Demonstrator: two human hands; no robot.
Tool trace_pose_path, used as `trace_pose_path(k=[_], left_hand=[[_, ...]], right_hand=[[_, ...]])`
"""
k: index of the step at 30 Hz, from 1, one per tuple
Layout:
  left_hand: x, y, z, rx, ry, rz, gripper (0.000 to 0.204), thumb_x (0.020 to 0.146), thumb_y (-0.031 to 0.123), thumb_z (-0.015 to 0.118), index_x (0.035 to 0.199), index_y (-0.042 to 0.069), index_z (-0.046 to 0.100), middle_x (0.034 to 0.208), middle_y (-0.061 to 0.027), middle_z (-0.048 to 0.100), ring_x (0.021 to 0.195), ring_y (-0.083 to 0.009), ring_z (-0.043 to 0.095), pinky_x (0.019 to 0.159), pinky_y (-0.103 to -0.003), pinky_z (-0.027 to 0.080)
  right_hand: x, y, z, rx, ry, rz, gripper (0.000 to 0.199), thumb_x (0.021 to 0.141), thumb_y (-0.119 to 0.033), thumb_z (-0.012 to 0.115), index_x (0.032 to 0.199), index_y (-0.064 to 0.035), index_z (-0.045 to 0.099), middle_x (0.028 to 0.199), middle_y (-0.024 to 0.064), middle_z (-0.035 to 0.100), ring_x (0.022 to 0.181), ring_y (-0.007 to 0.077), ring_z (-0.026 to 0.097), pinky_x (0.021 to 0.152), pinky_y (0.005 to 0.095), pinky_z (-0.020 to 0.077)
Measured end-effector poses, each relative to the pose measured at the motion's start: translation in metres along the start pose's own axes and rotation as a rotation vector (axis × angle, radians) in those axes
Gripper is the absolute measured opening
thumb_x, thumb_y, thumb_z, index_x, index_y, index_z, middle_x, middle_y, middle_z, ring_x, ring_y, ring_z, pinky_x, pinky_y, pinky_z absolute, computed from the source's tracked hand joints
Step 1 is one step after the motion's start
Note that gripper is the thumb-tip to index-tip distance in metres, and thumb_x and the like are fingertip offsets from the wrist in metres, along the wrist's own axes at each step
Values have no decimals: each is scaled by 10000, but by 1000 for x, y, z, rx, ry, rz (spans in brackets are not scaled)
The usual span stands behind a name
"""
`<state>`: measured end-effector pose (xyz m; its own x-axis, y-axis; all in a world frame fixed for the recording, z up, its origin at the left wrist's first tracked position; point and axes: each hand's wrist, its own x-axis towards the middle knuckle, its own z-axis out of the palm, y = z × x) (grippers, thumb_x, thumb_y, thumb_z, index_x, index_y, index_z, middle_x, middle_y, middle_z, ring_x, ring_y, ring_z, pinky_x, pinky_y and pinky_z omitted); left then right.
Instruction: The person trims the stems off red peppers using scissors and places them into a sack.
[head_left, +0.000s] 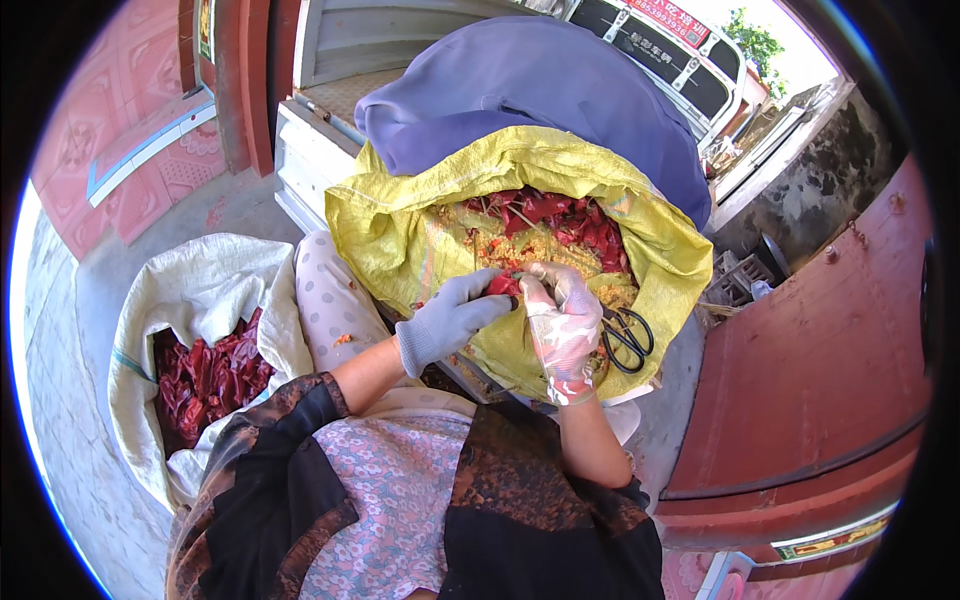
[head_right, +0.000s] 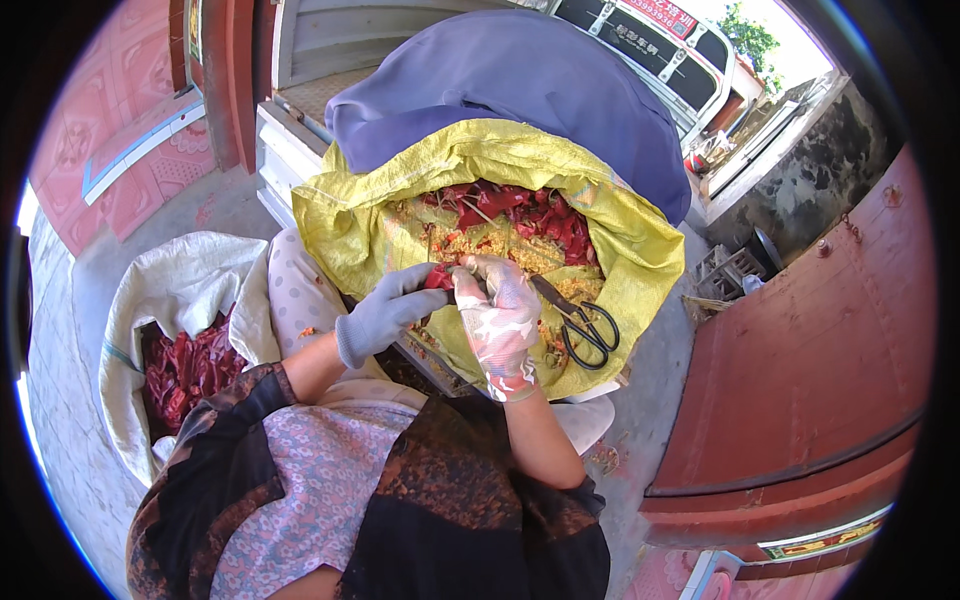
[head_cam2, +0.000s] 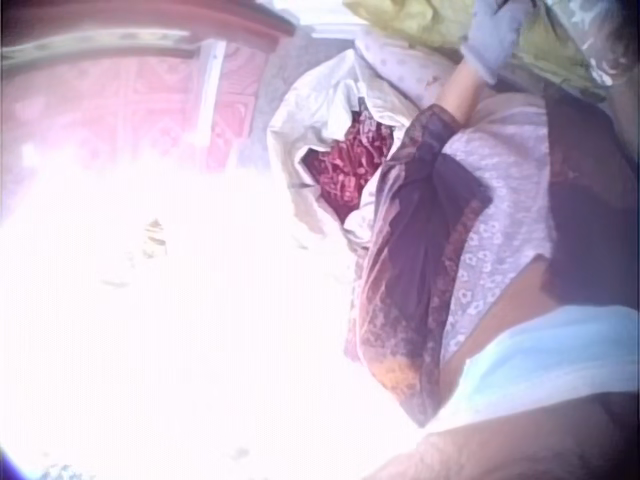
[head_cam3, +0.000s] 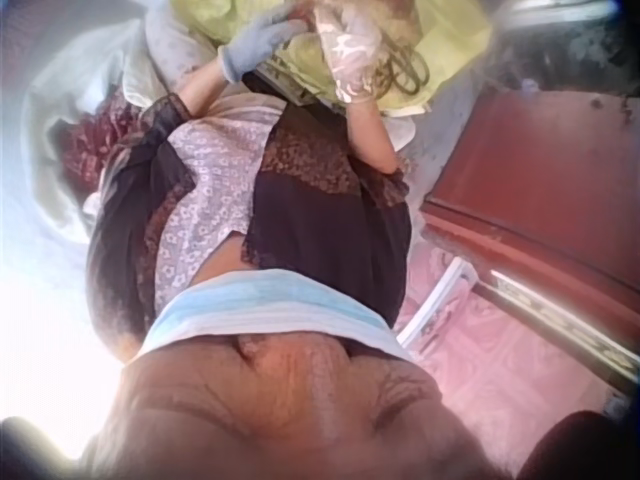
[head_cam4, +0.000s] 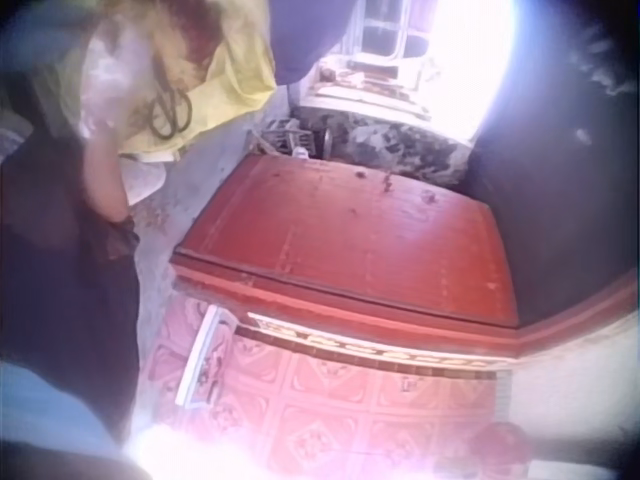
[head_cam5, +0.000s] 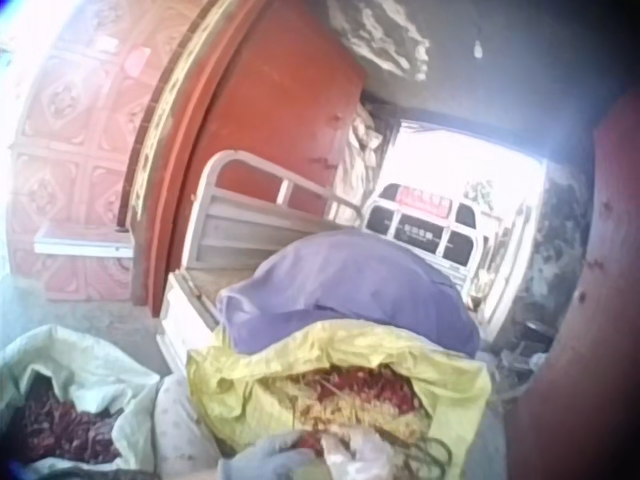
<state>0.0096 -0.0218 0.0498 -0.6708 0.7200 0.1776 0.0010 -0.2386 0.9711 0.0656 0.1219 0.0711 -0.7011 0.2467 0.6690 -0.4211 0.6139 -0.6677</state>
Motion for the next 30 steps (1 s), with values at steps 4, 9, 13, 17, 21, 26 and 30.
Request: trace_pose_path(k=[4, 9, 13, 17, 21, 26, 30], left_hand=[[4, -12, 5, -125, 81, 143, 247, 806, 87, 472, 1021, -32, 491, 781, 7, 514, 697, -65, 457, 644, -223, 388], [9, -10, 2, -212, -116, 3, 72, 762, 68, 430, 777, 25, 485, 582, 13, 397, 511, -61, 352, 467, -222, 283], [11, -13, -2, -293, -228, 20, 67, 737, 63, 442, 695, 29, 482, 525, 29, 353, 459, -49, 302, 418, -225, 231], [17, -15, 1, -185, -202, 88, 109, 738, 64, 441, 698, 0, 520, 535, 35, 379, 472, -43, 312, 434, -218, 244], [17, -16, 4, -145, -166, 123, 164, 740, 60, 443, 740, -29, 581, 553, 34, 419, 492, -45, 338, 457, -209, 270], [15, -21, 8, -16, -101, 263, 216, 732, 77, 450, 803, -44, 615, 580, 23, 459, 519, -55, 378, 482, -204, 308], [12, -36, 13, 30, -117, 328, 252, 716, 81, 452, 853, -46, 621, 585, 16, 466, 521, -57, 383, 481, -207, 310]], right_hand=[[10, -18, -12, -74, -185, -158, 329, 737, 15, 659, 1059, -50, 645, 991, 101, 639, 859, 186, 609, 720, 280, 478], [13, -14, -24, -166, -251, -289, 226, 751, -9, 641, 970, -59, 659, 941, 81, 649, 814, 214, 614, 707, 301, 490], [6, -13, -19, -187, -202, -256, 120, 765, 15, 606, 867, -45, 628, 832, 82, 645, 749, 212, 618, 645, 299, 487], [-9, 3, -4, 131, -57, 20, 25, 820, -14, 570, 838, -3, 583, 785, 79, 635, 635, 136, 579, 579, 250, 459], [-8, -8, 0, 603, 32, 495, 79, 859, -64, 542, 805, -12, 569, 767, 70, 630, 562, 81, 503, 468, 224, 389], [-16, 11, 1, 1052, 67, 736, 98, 863, -146, 576, 870, -50, 562, 857, 96, 620, 502, 68, 441, 420, 205, 327], [-3, 38, -20, 1372, -68, 743, 144, 888, -171, 549, 931, -34, 557, 870, 89, 612, 499, 60, 429, 415, 179, 313]])
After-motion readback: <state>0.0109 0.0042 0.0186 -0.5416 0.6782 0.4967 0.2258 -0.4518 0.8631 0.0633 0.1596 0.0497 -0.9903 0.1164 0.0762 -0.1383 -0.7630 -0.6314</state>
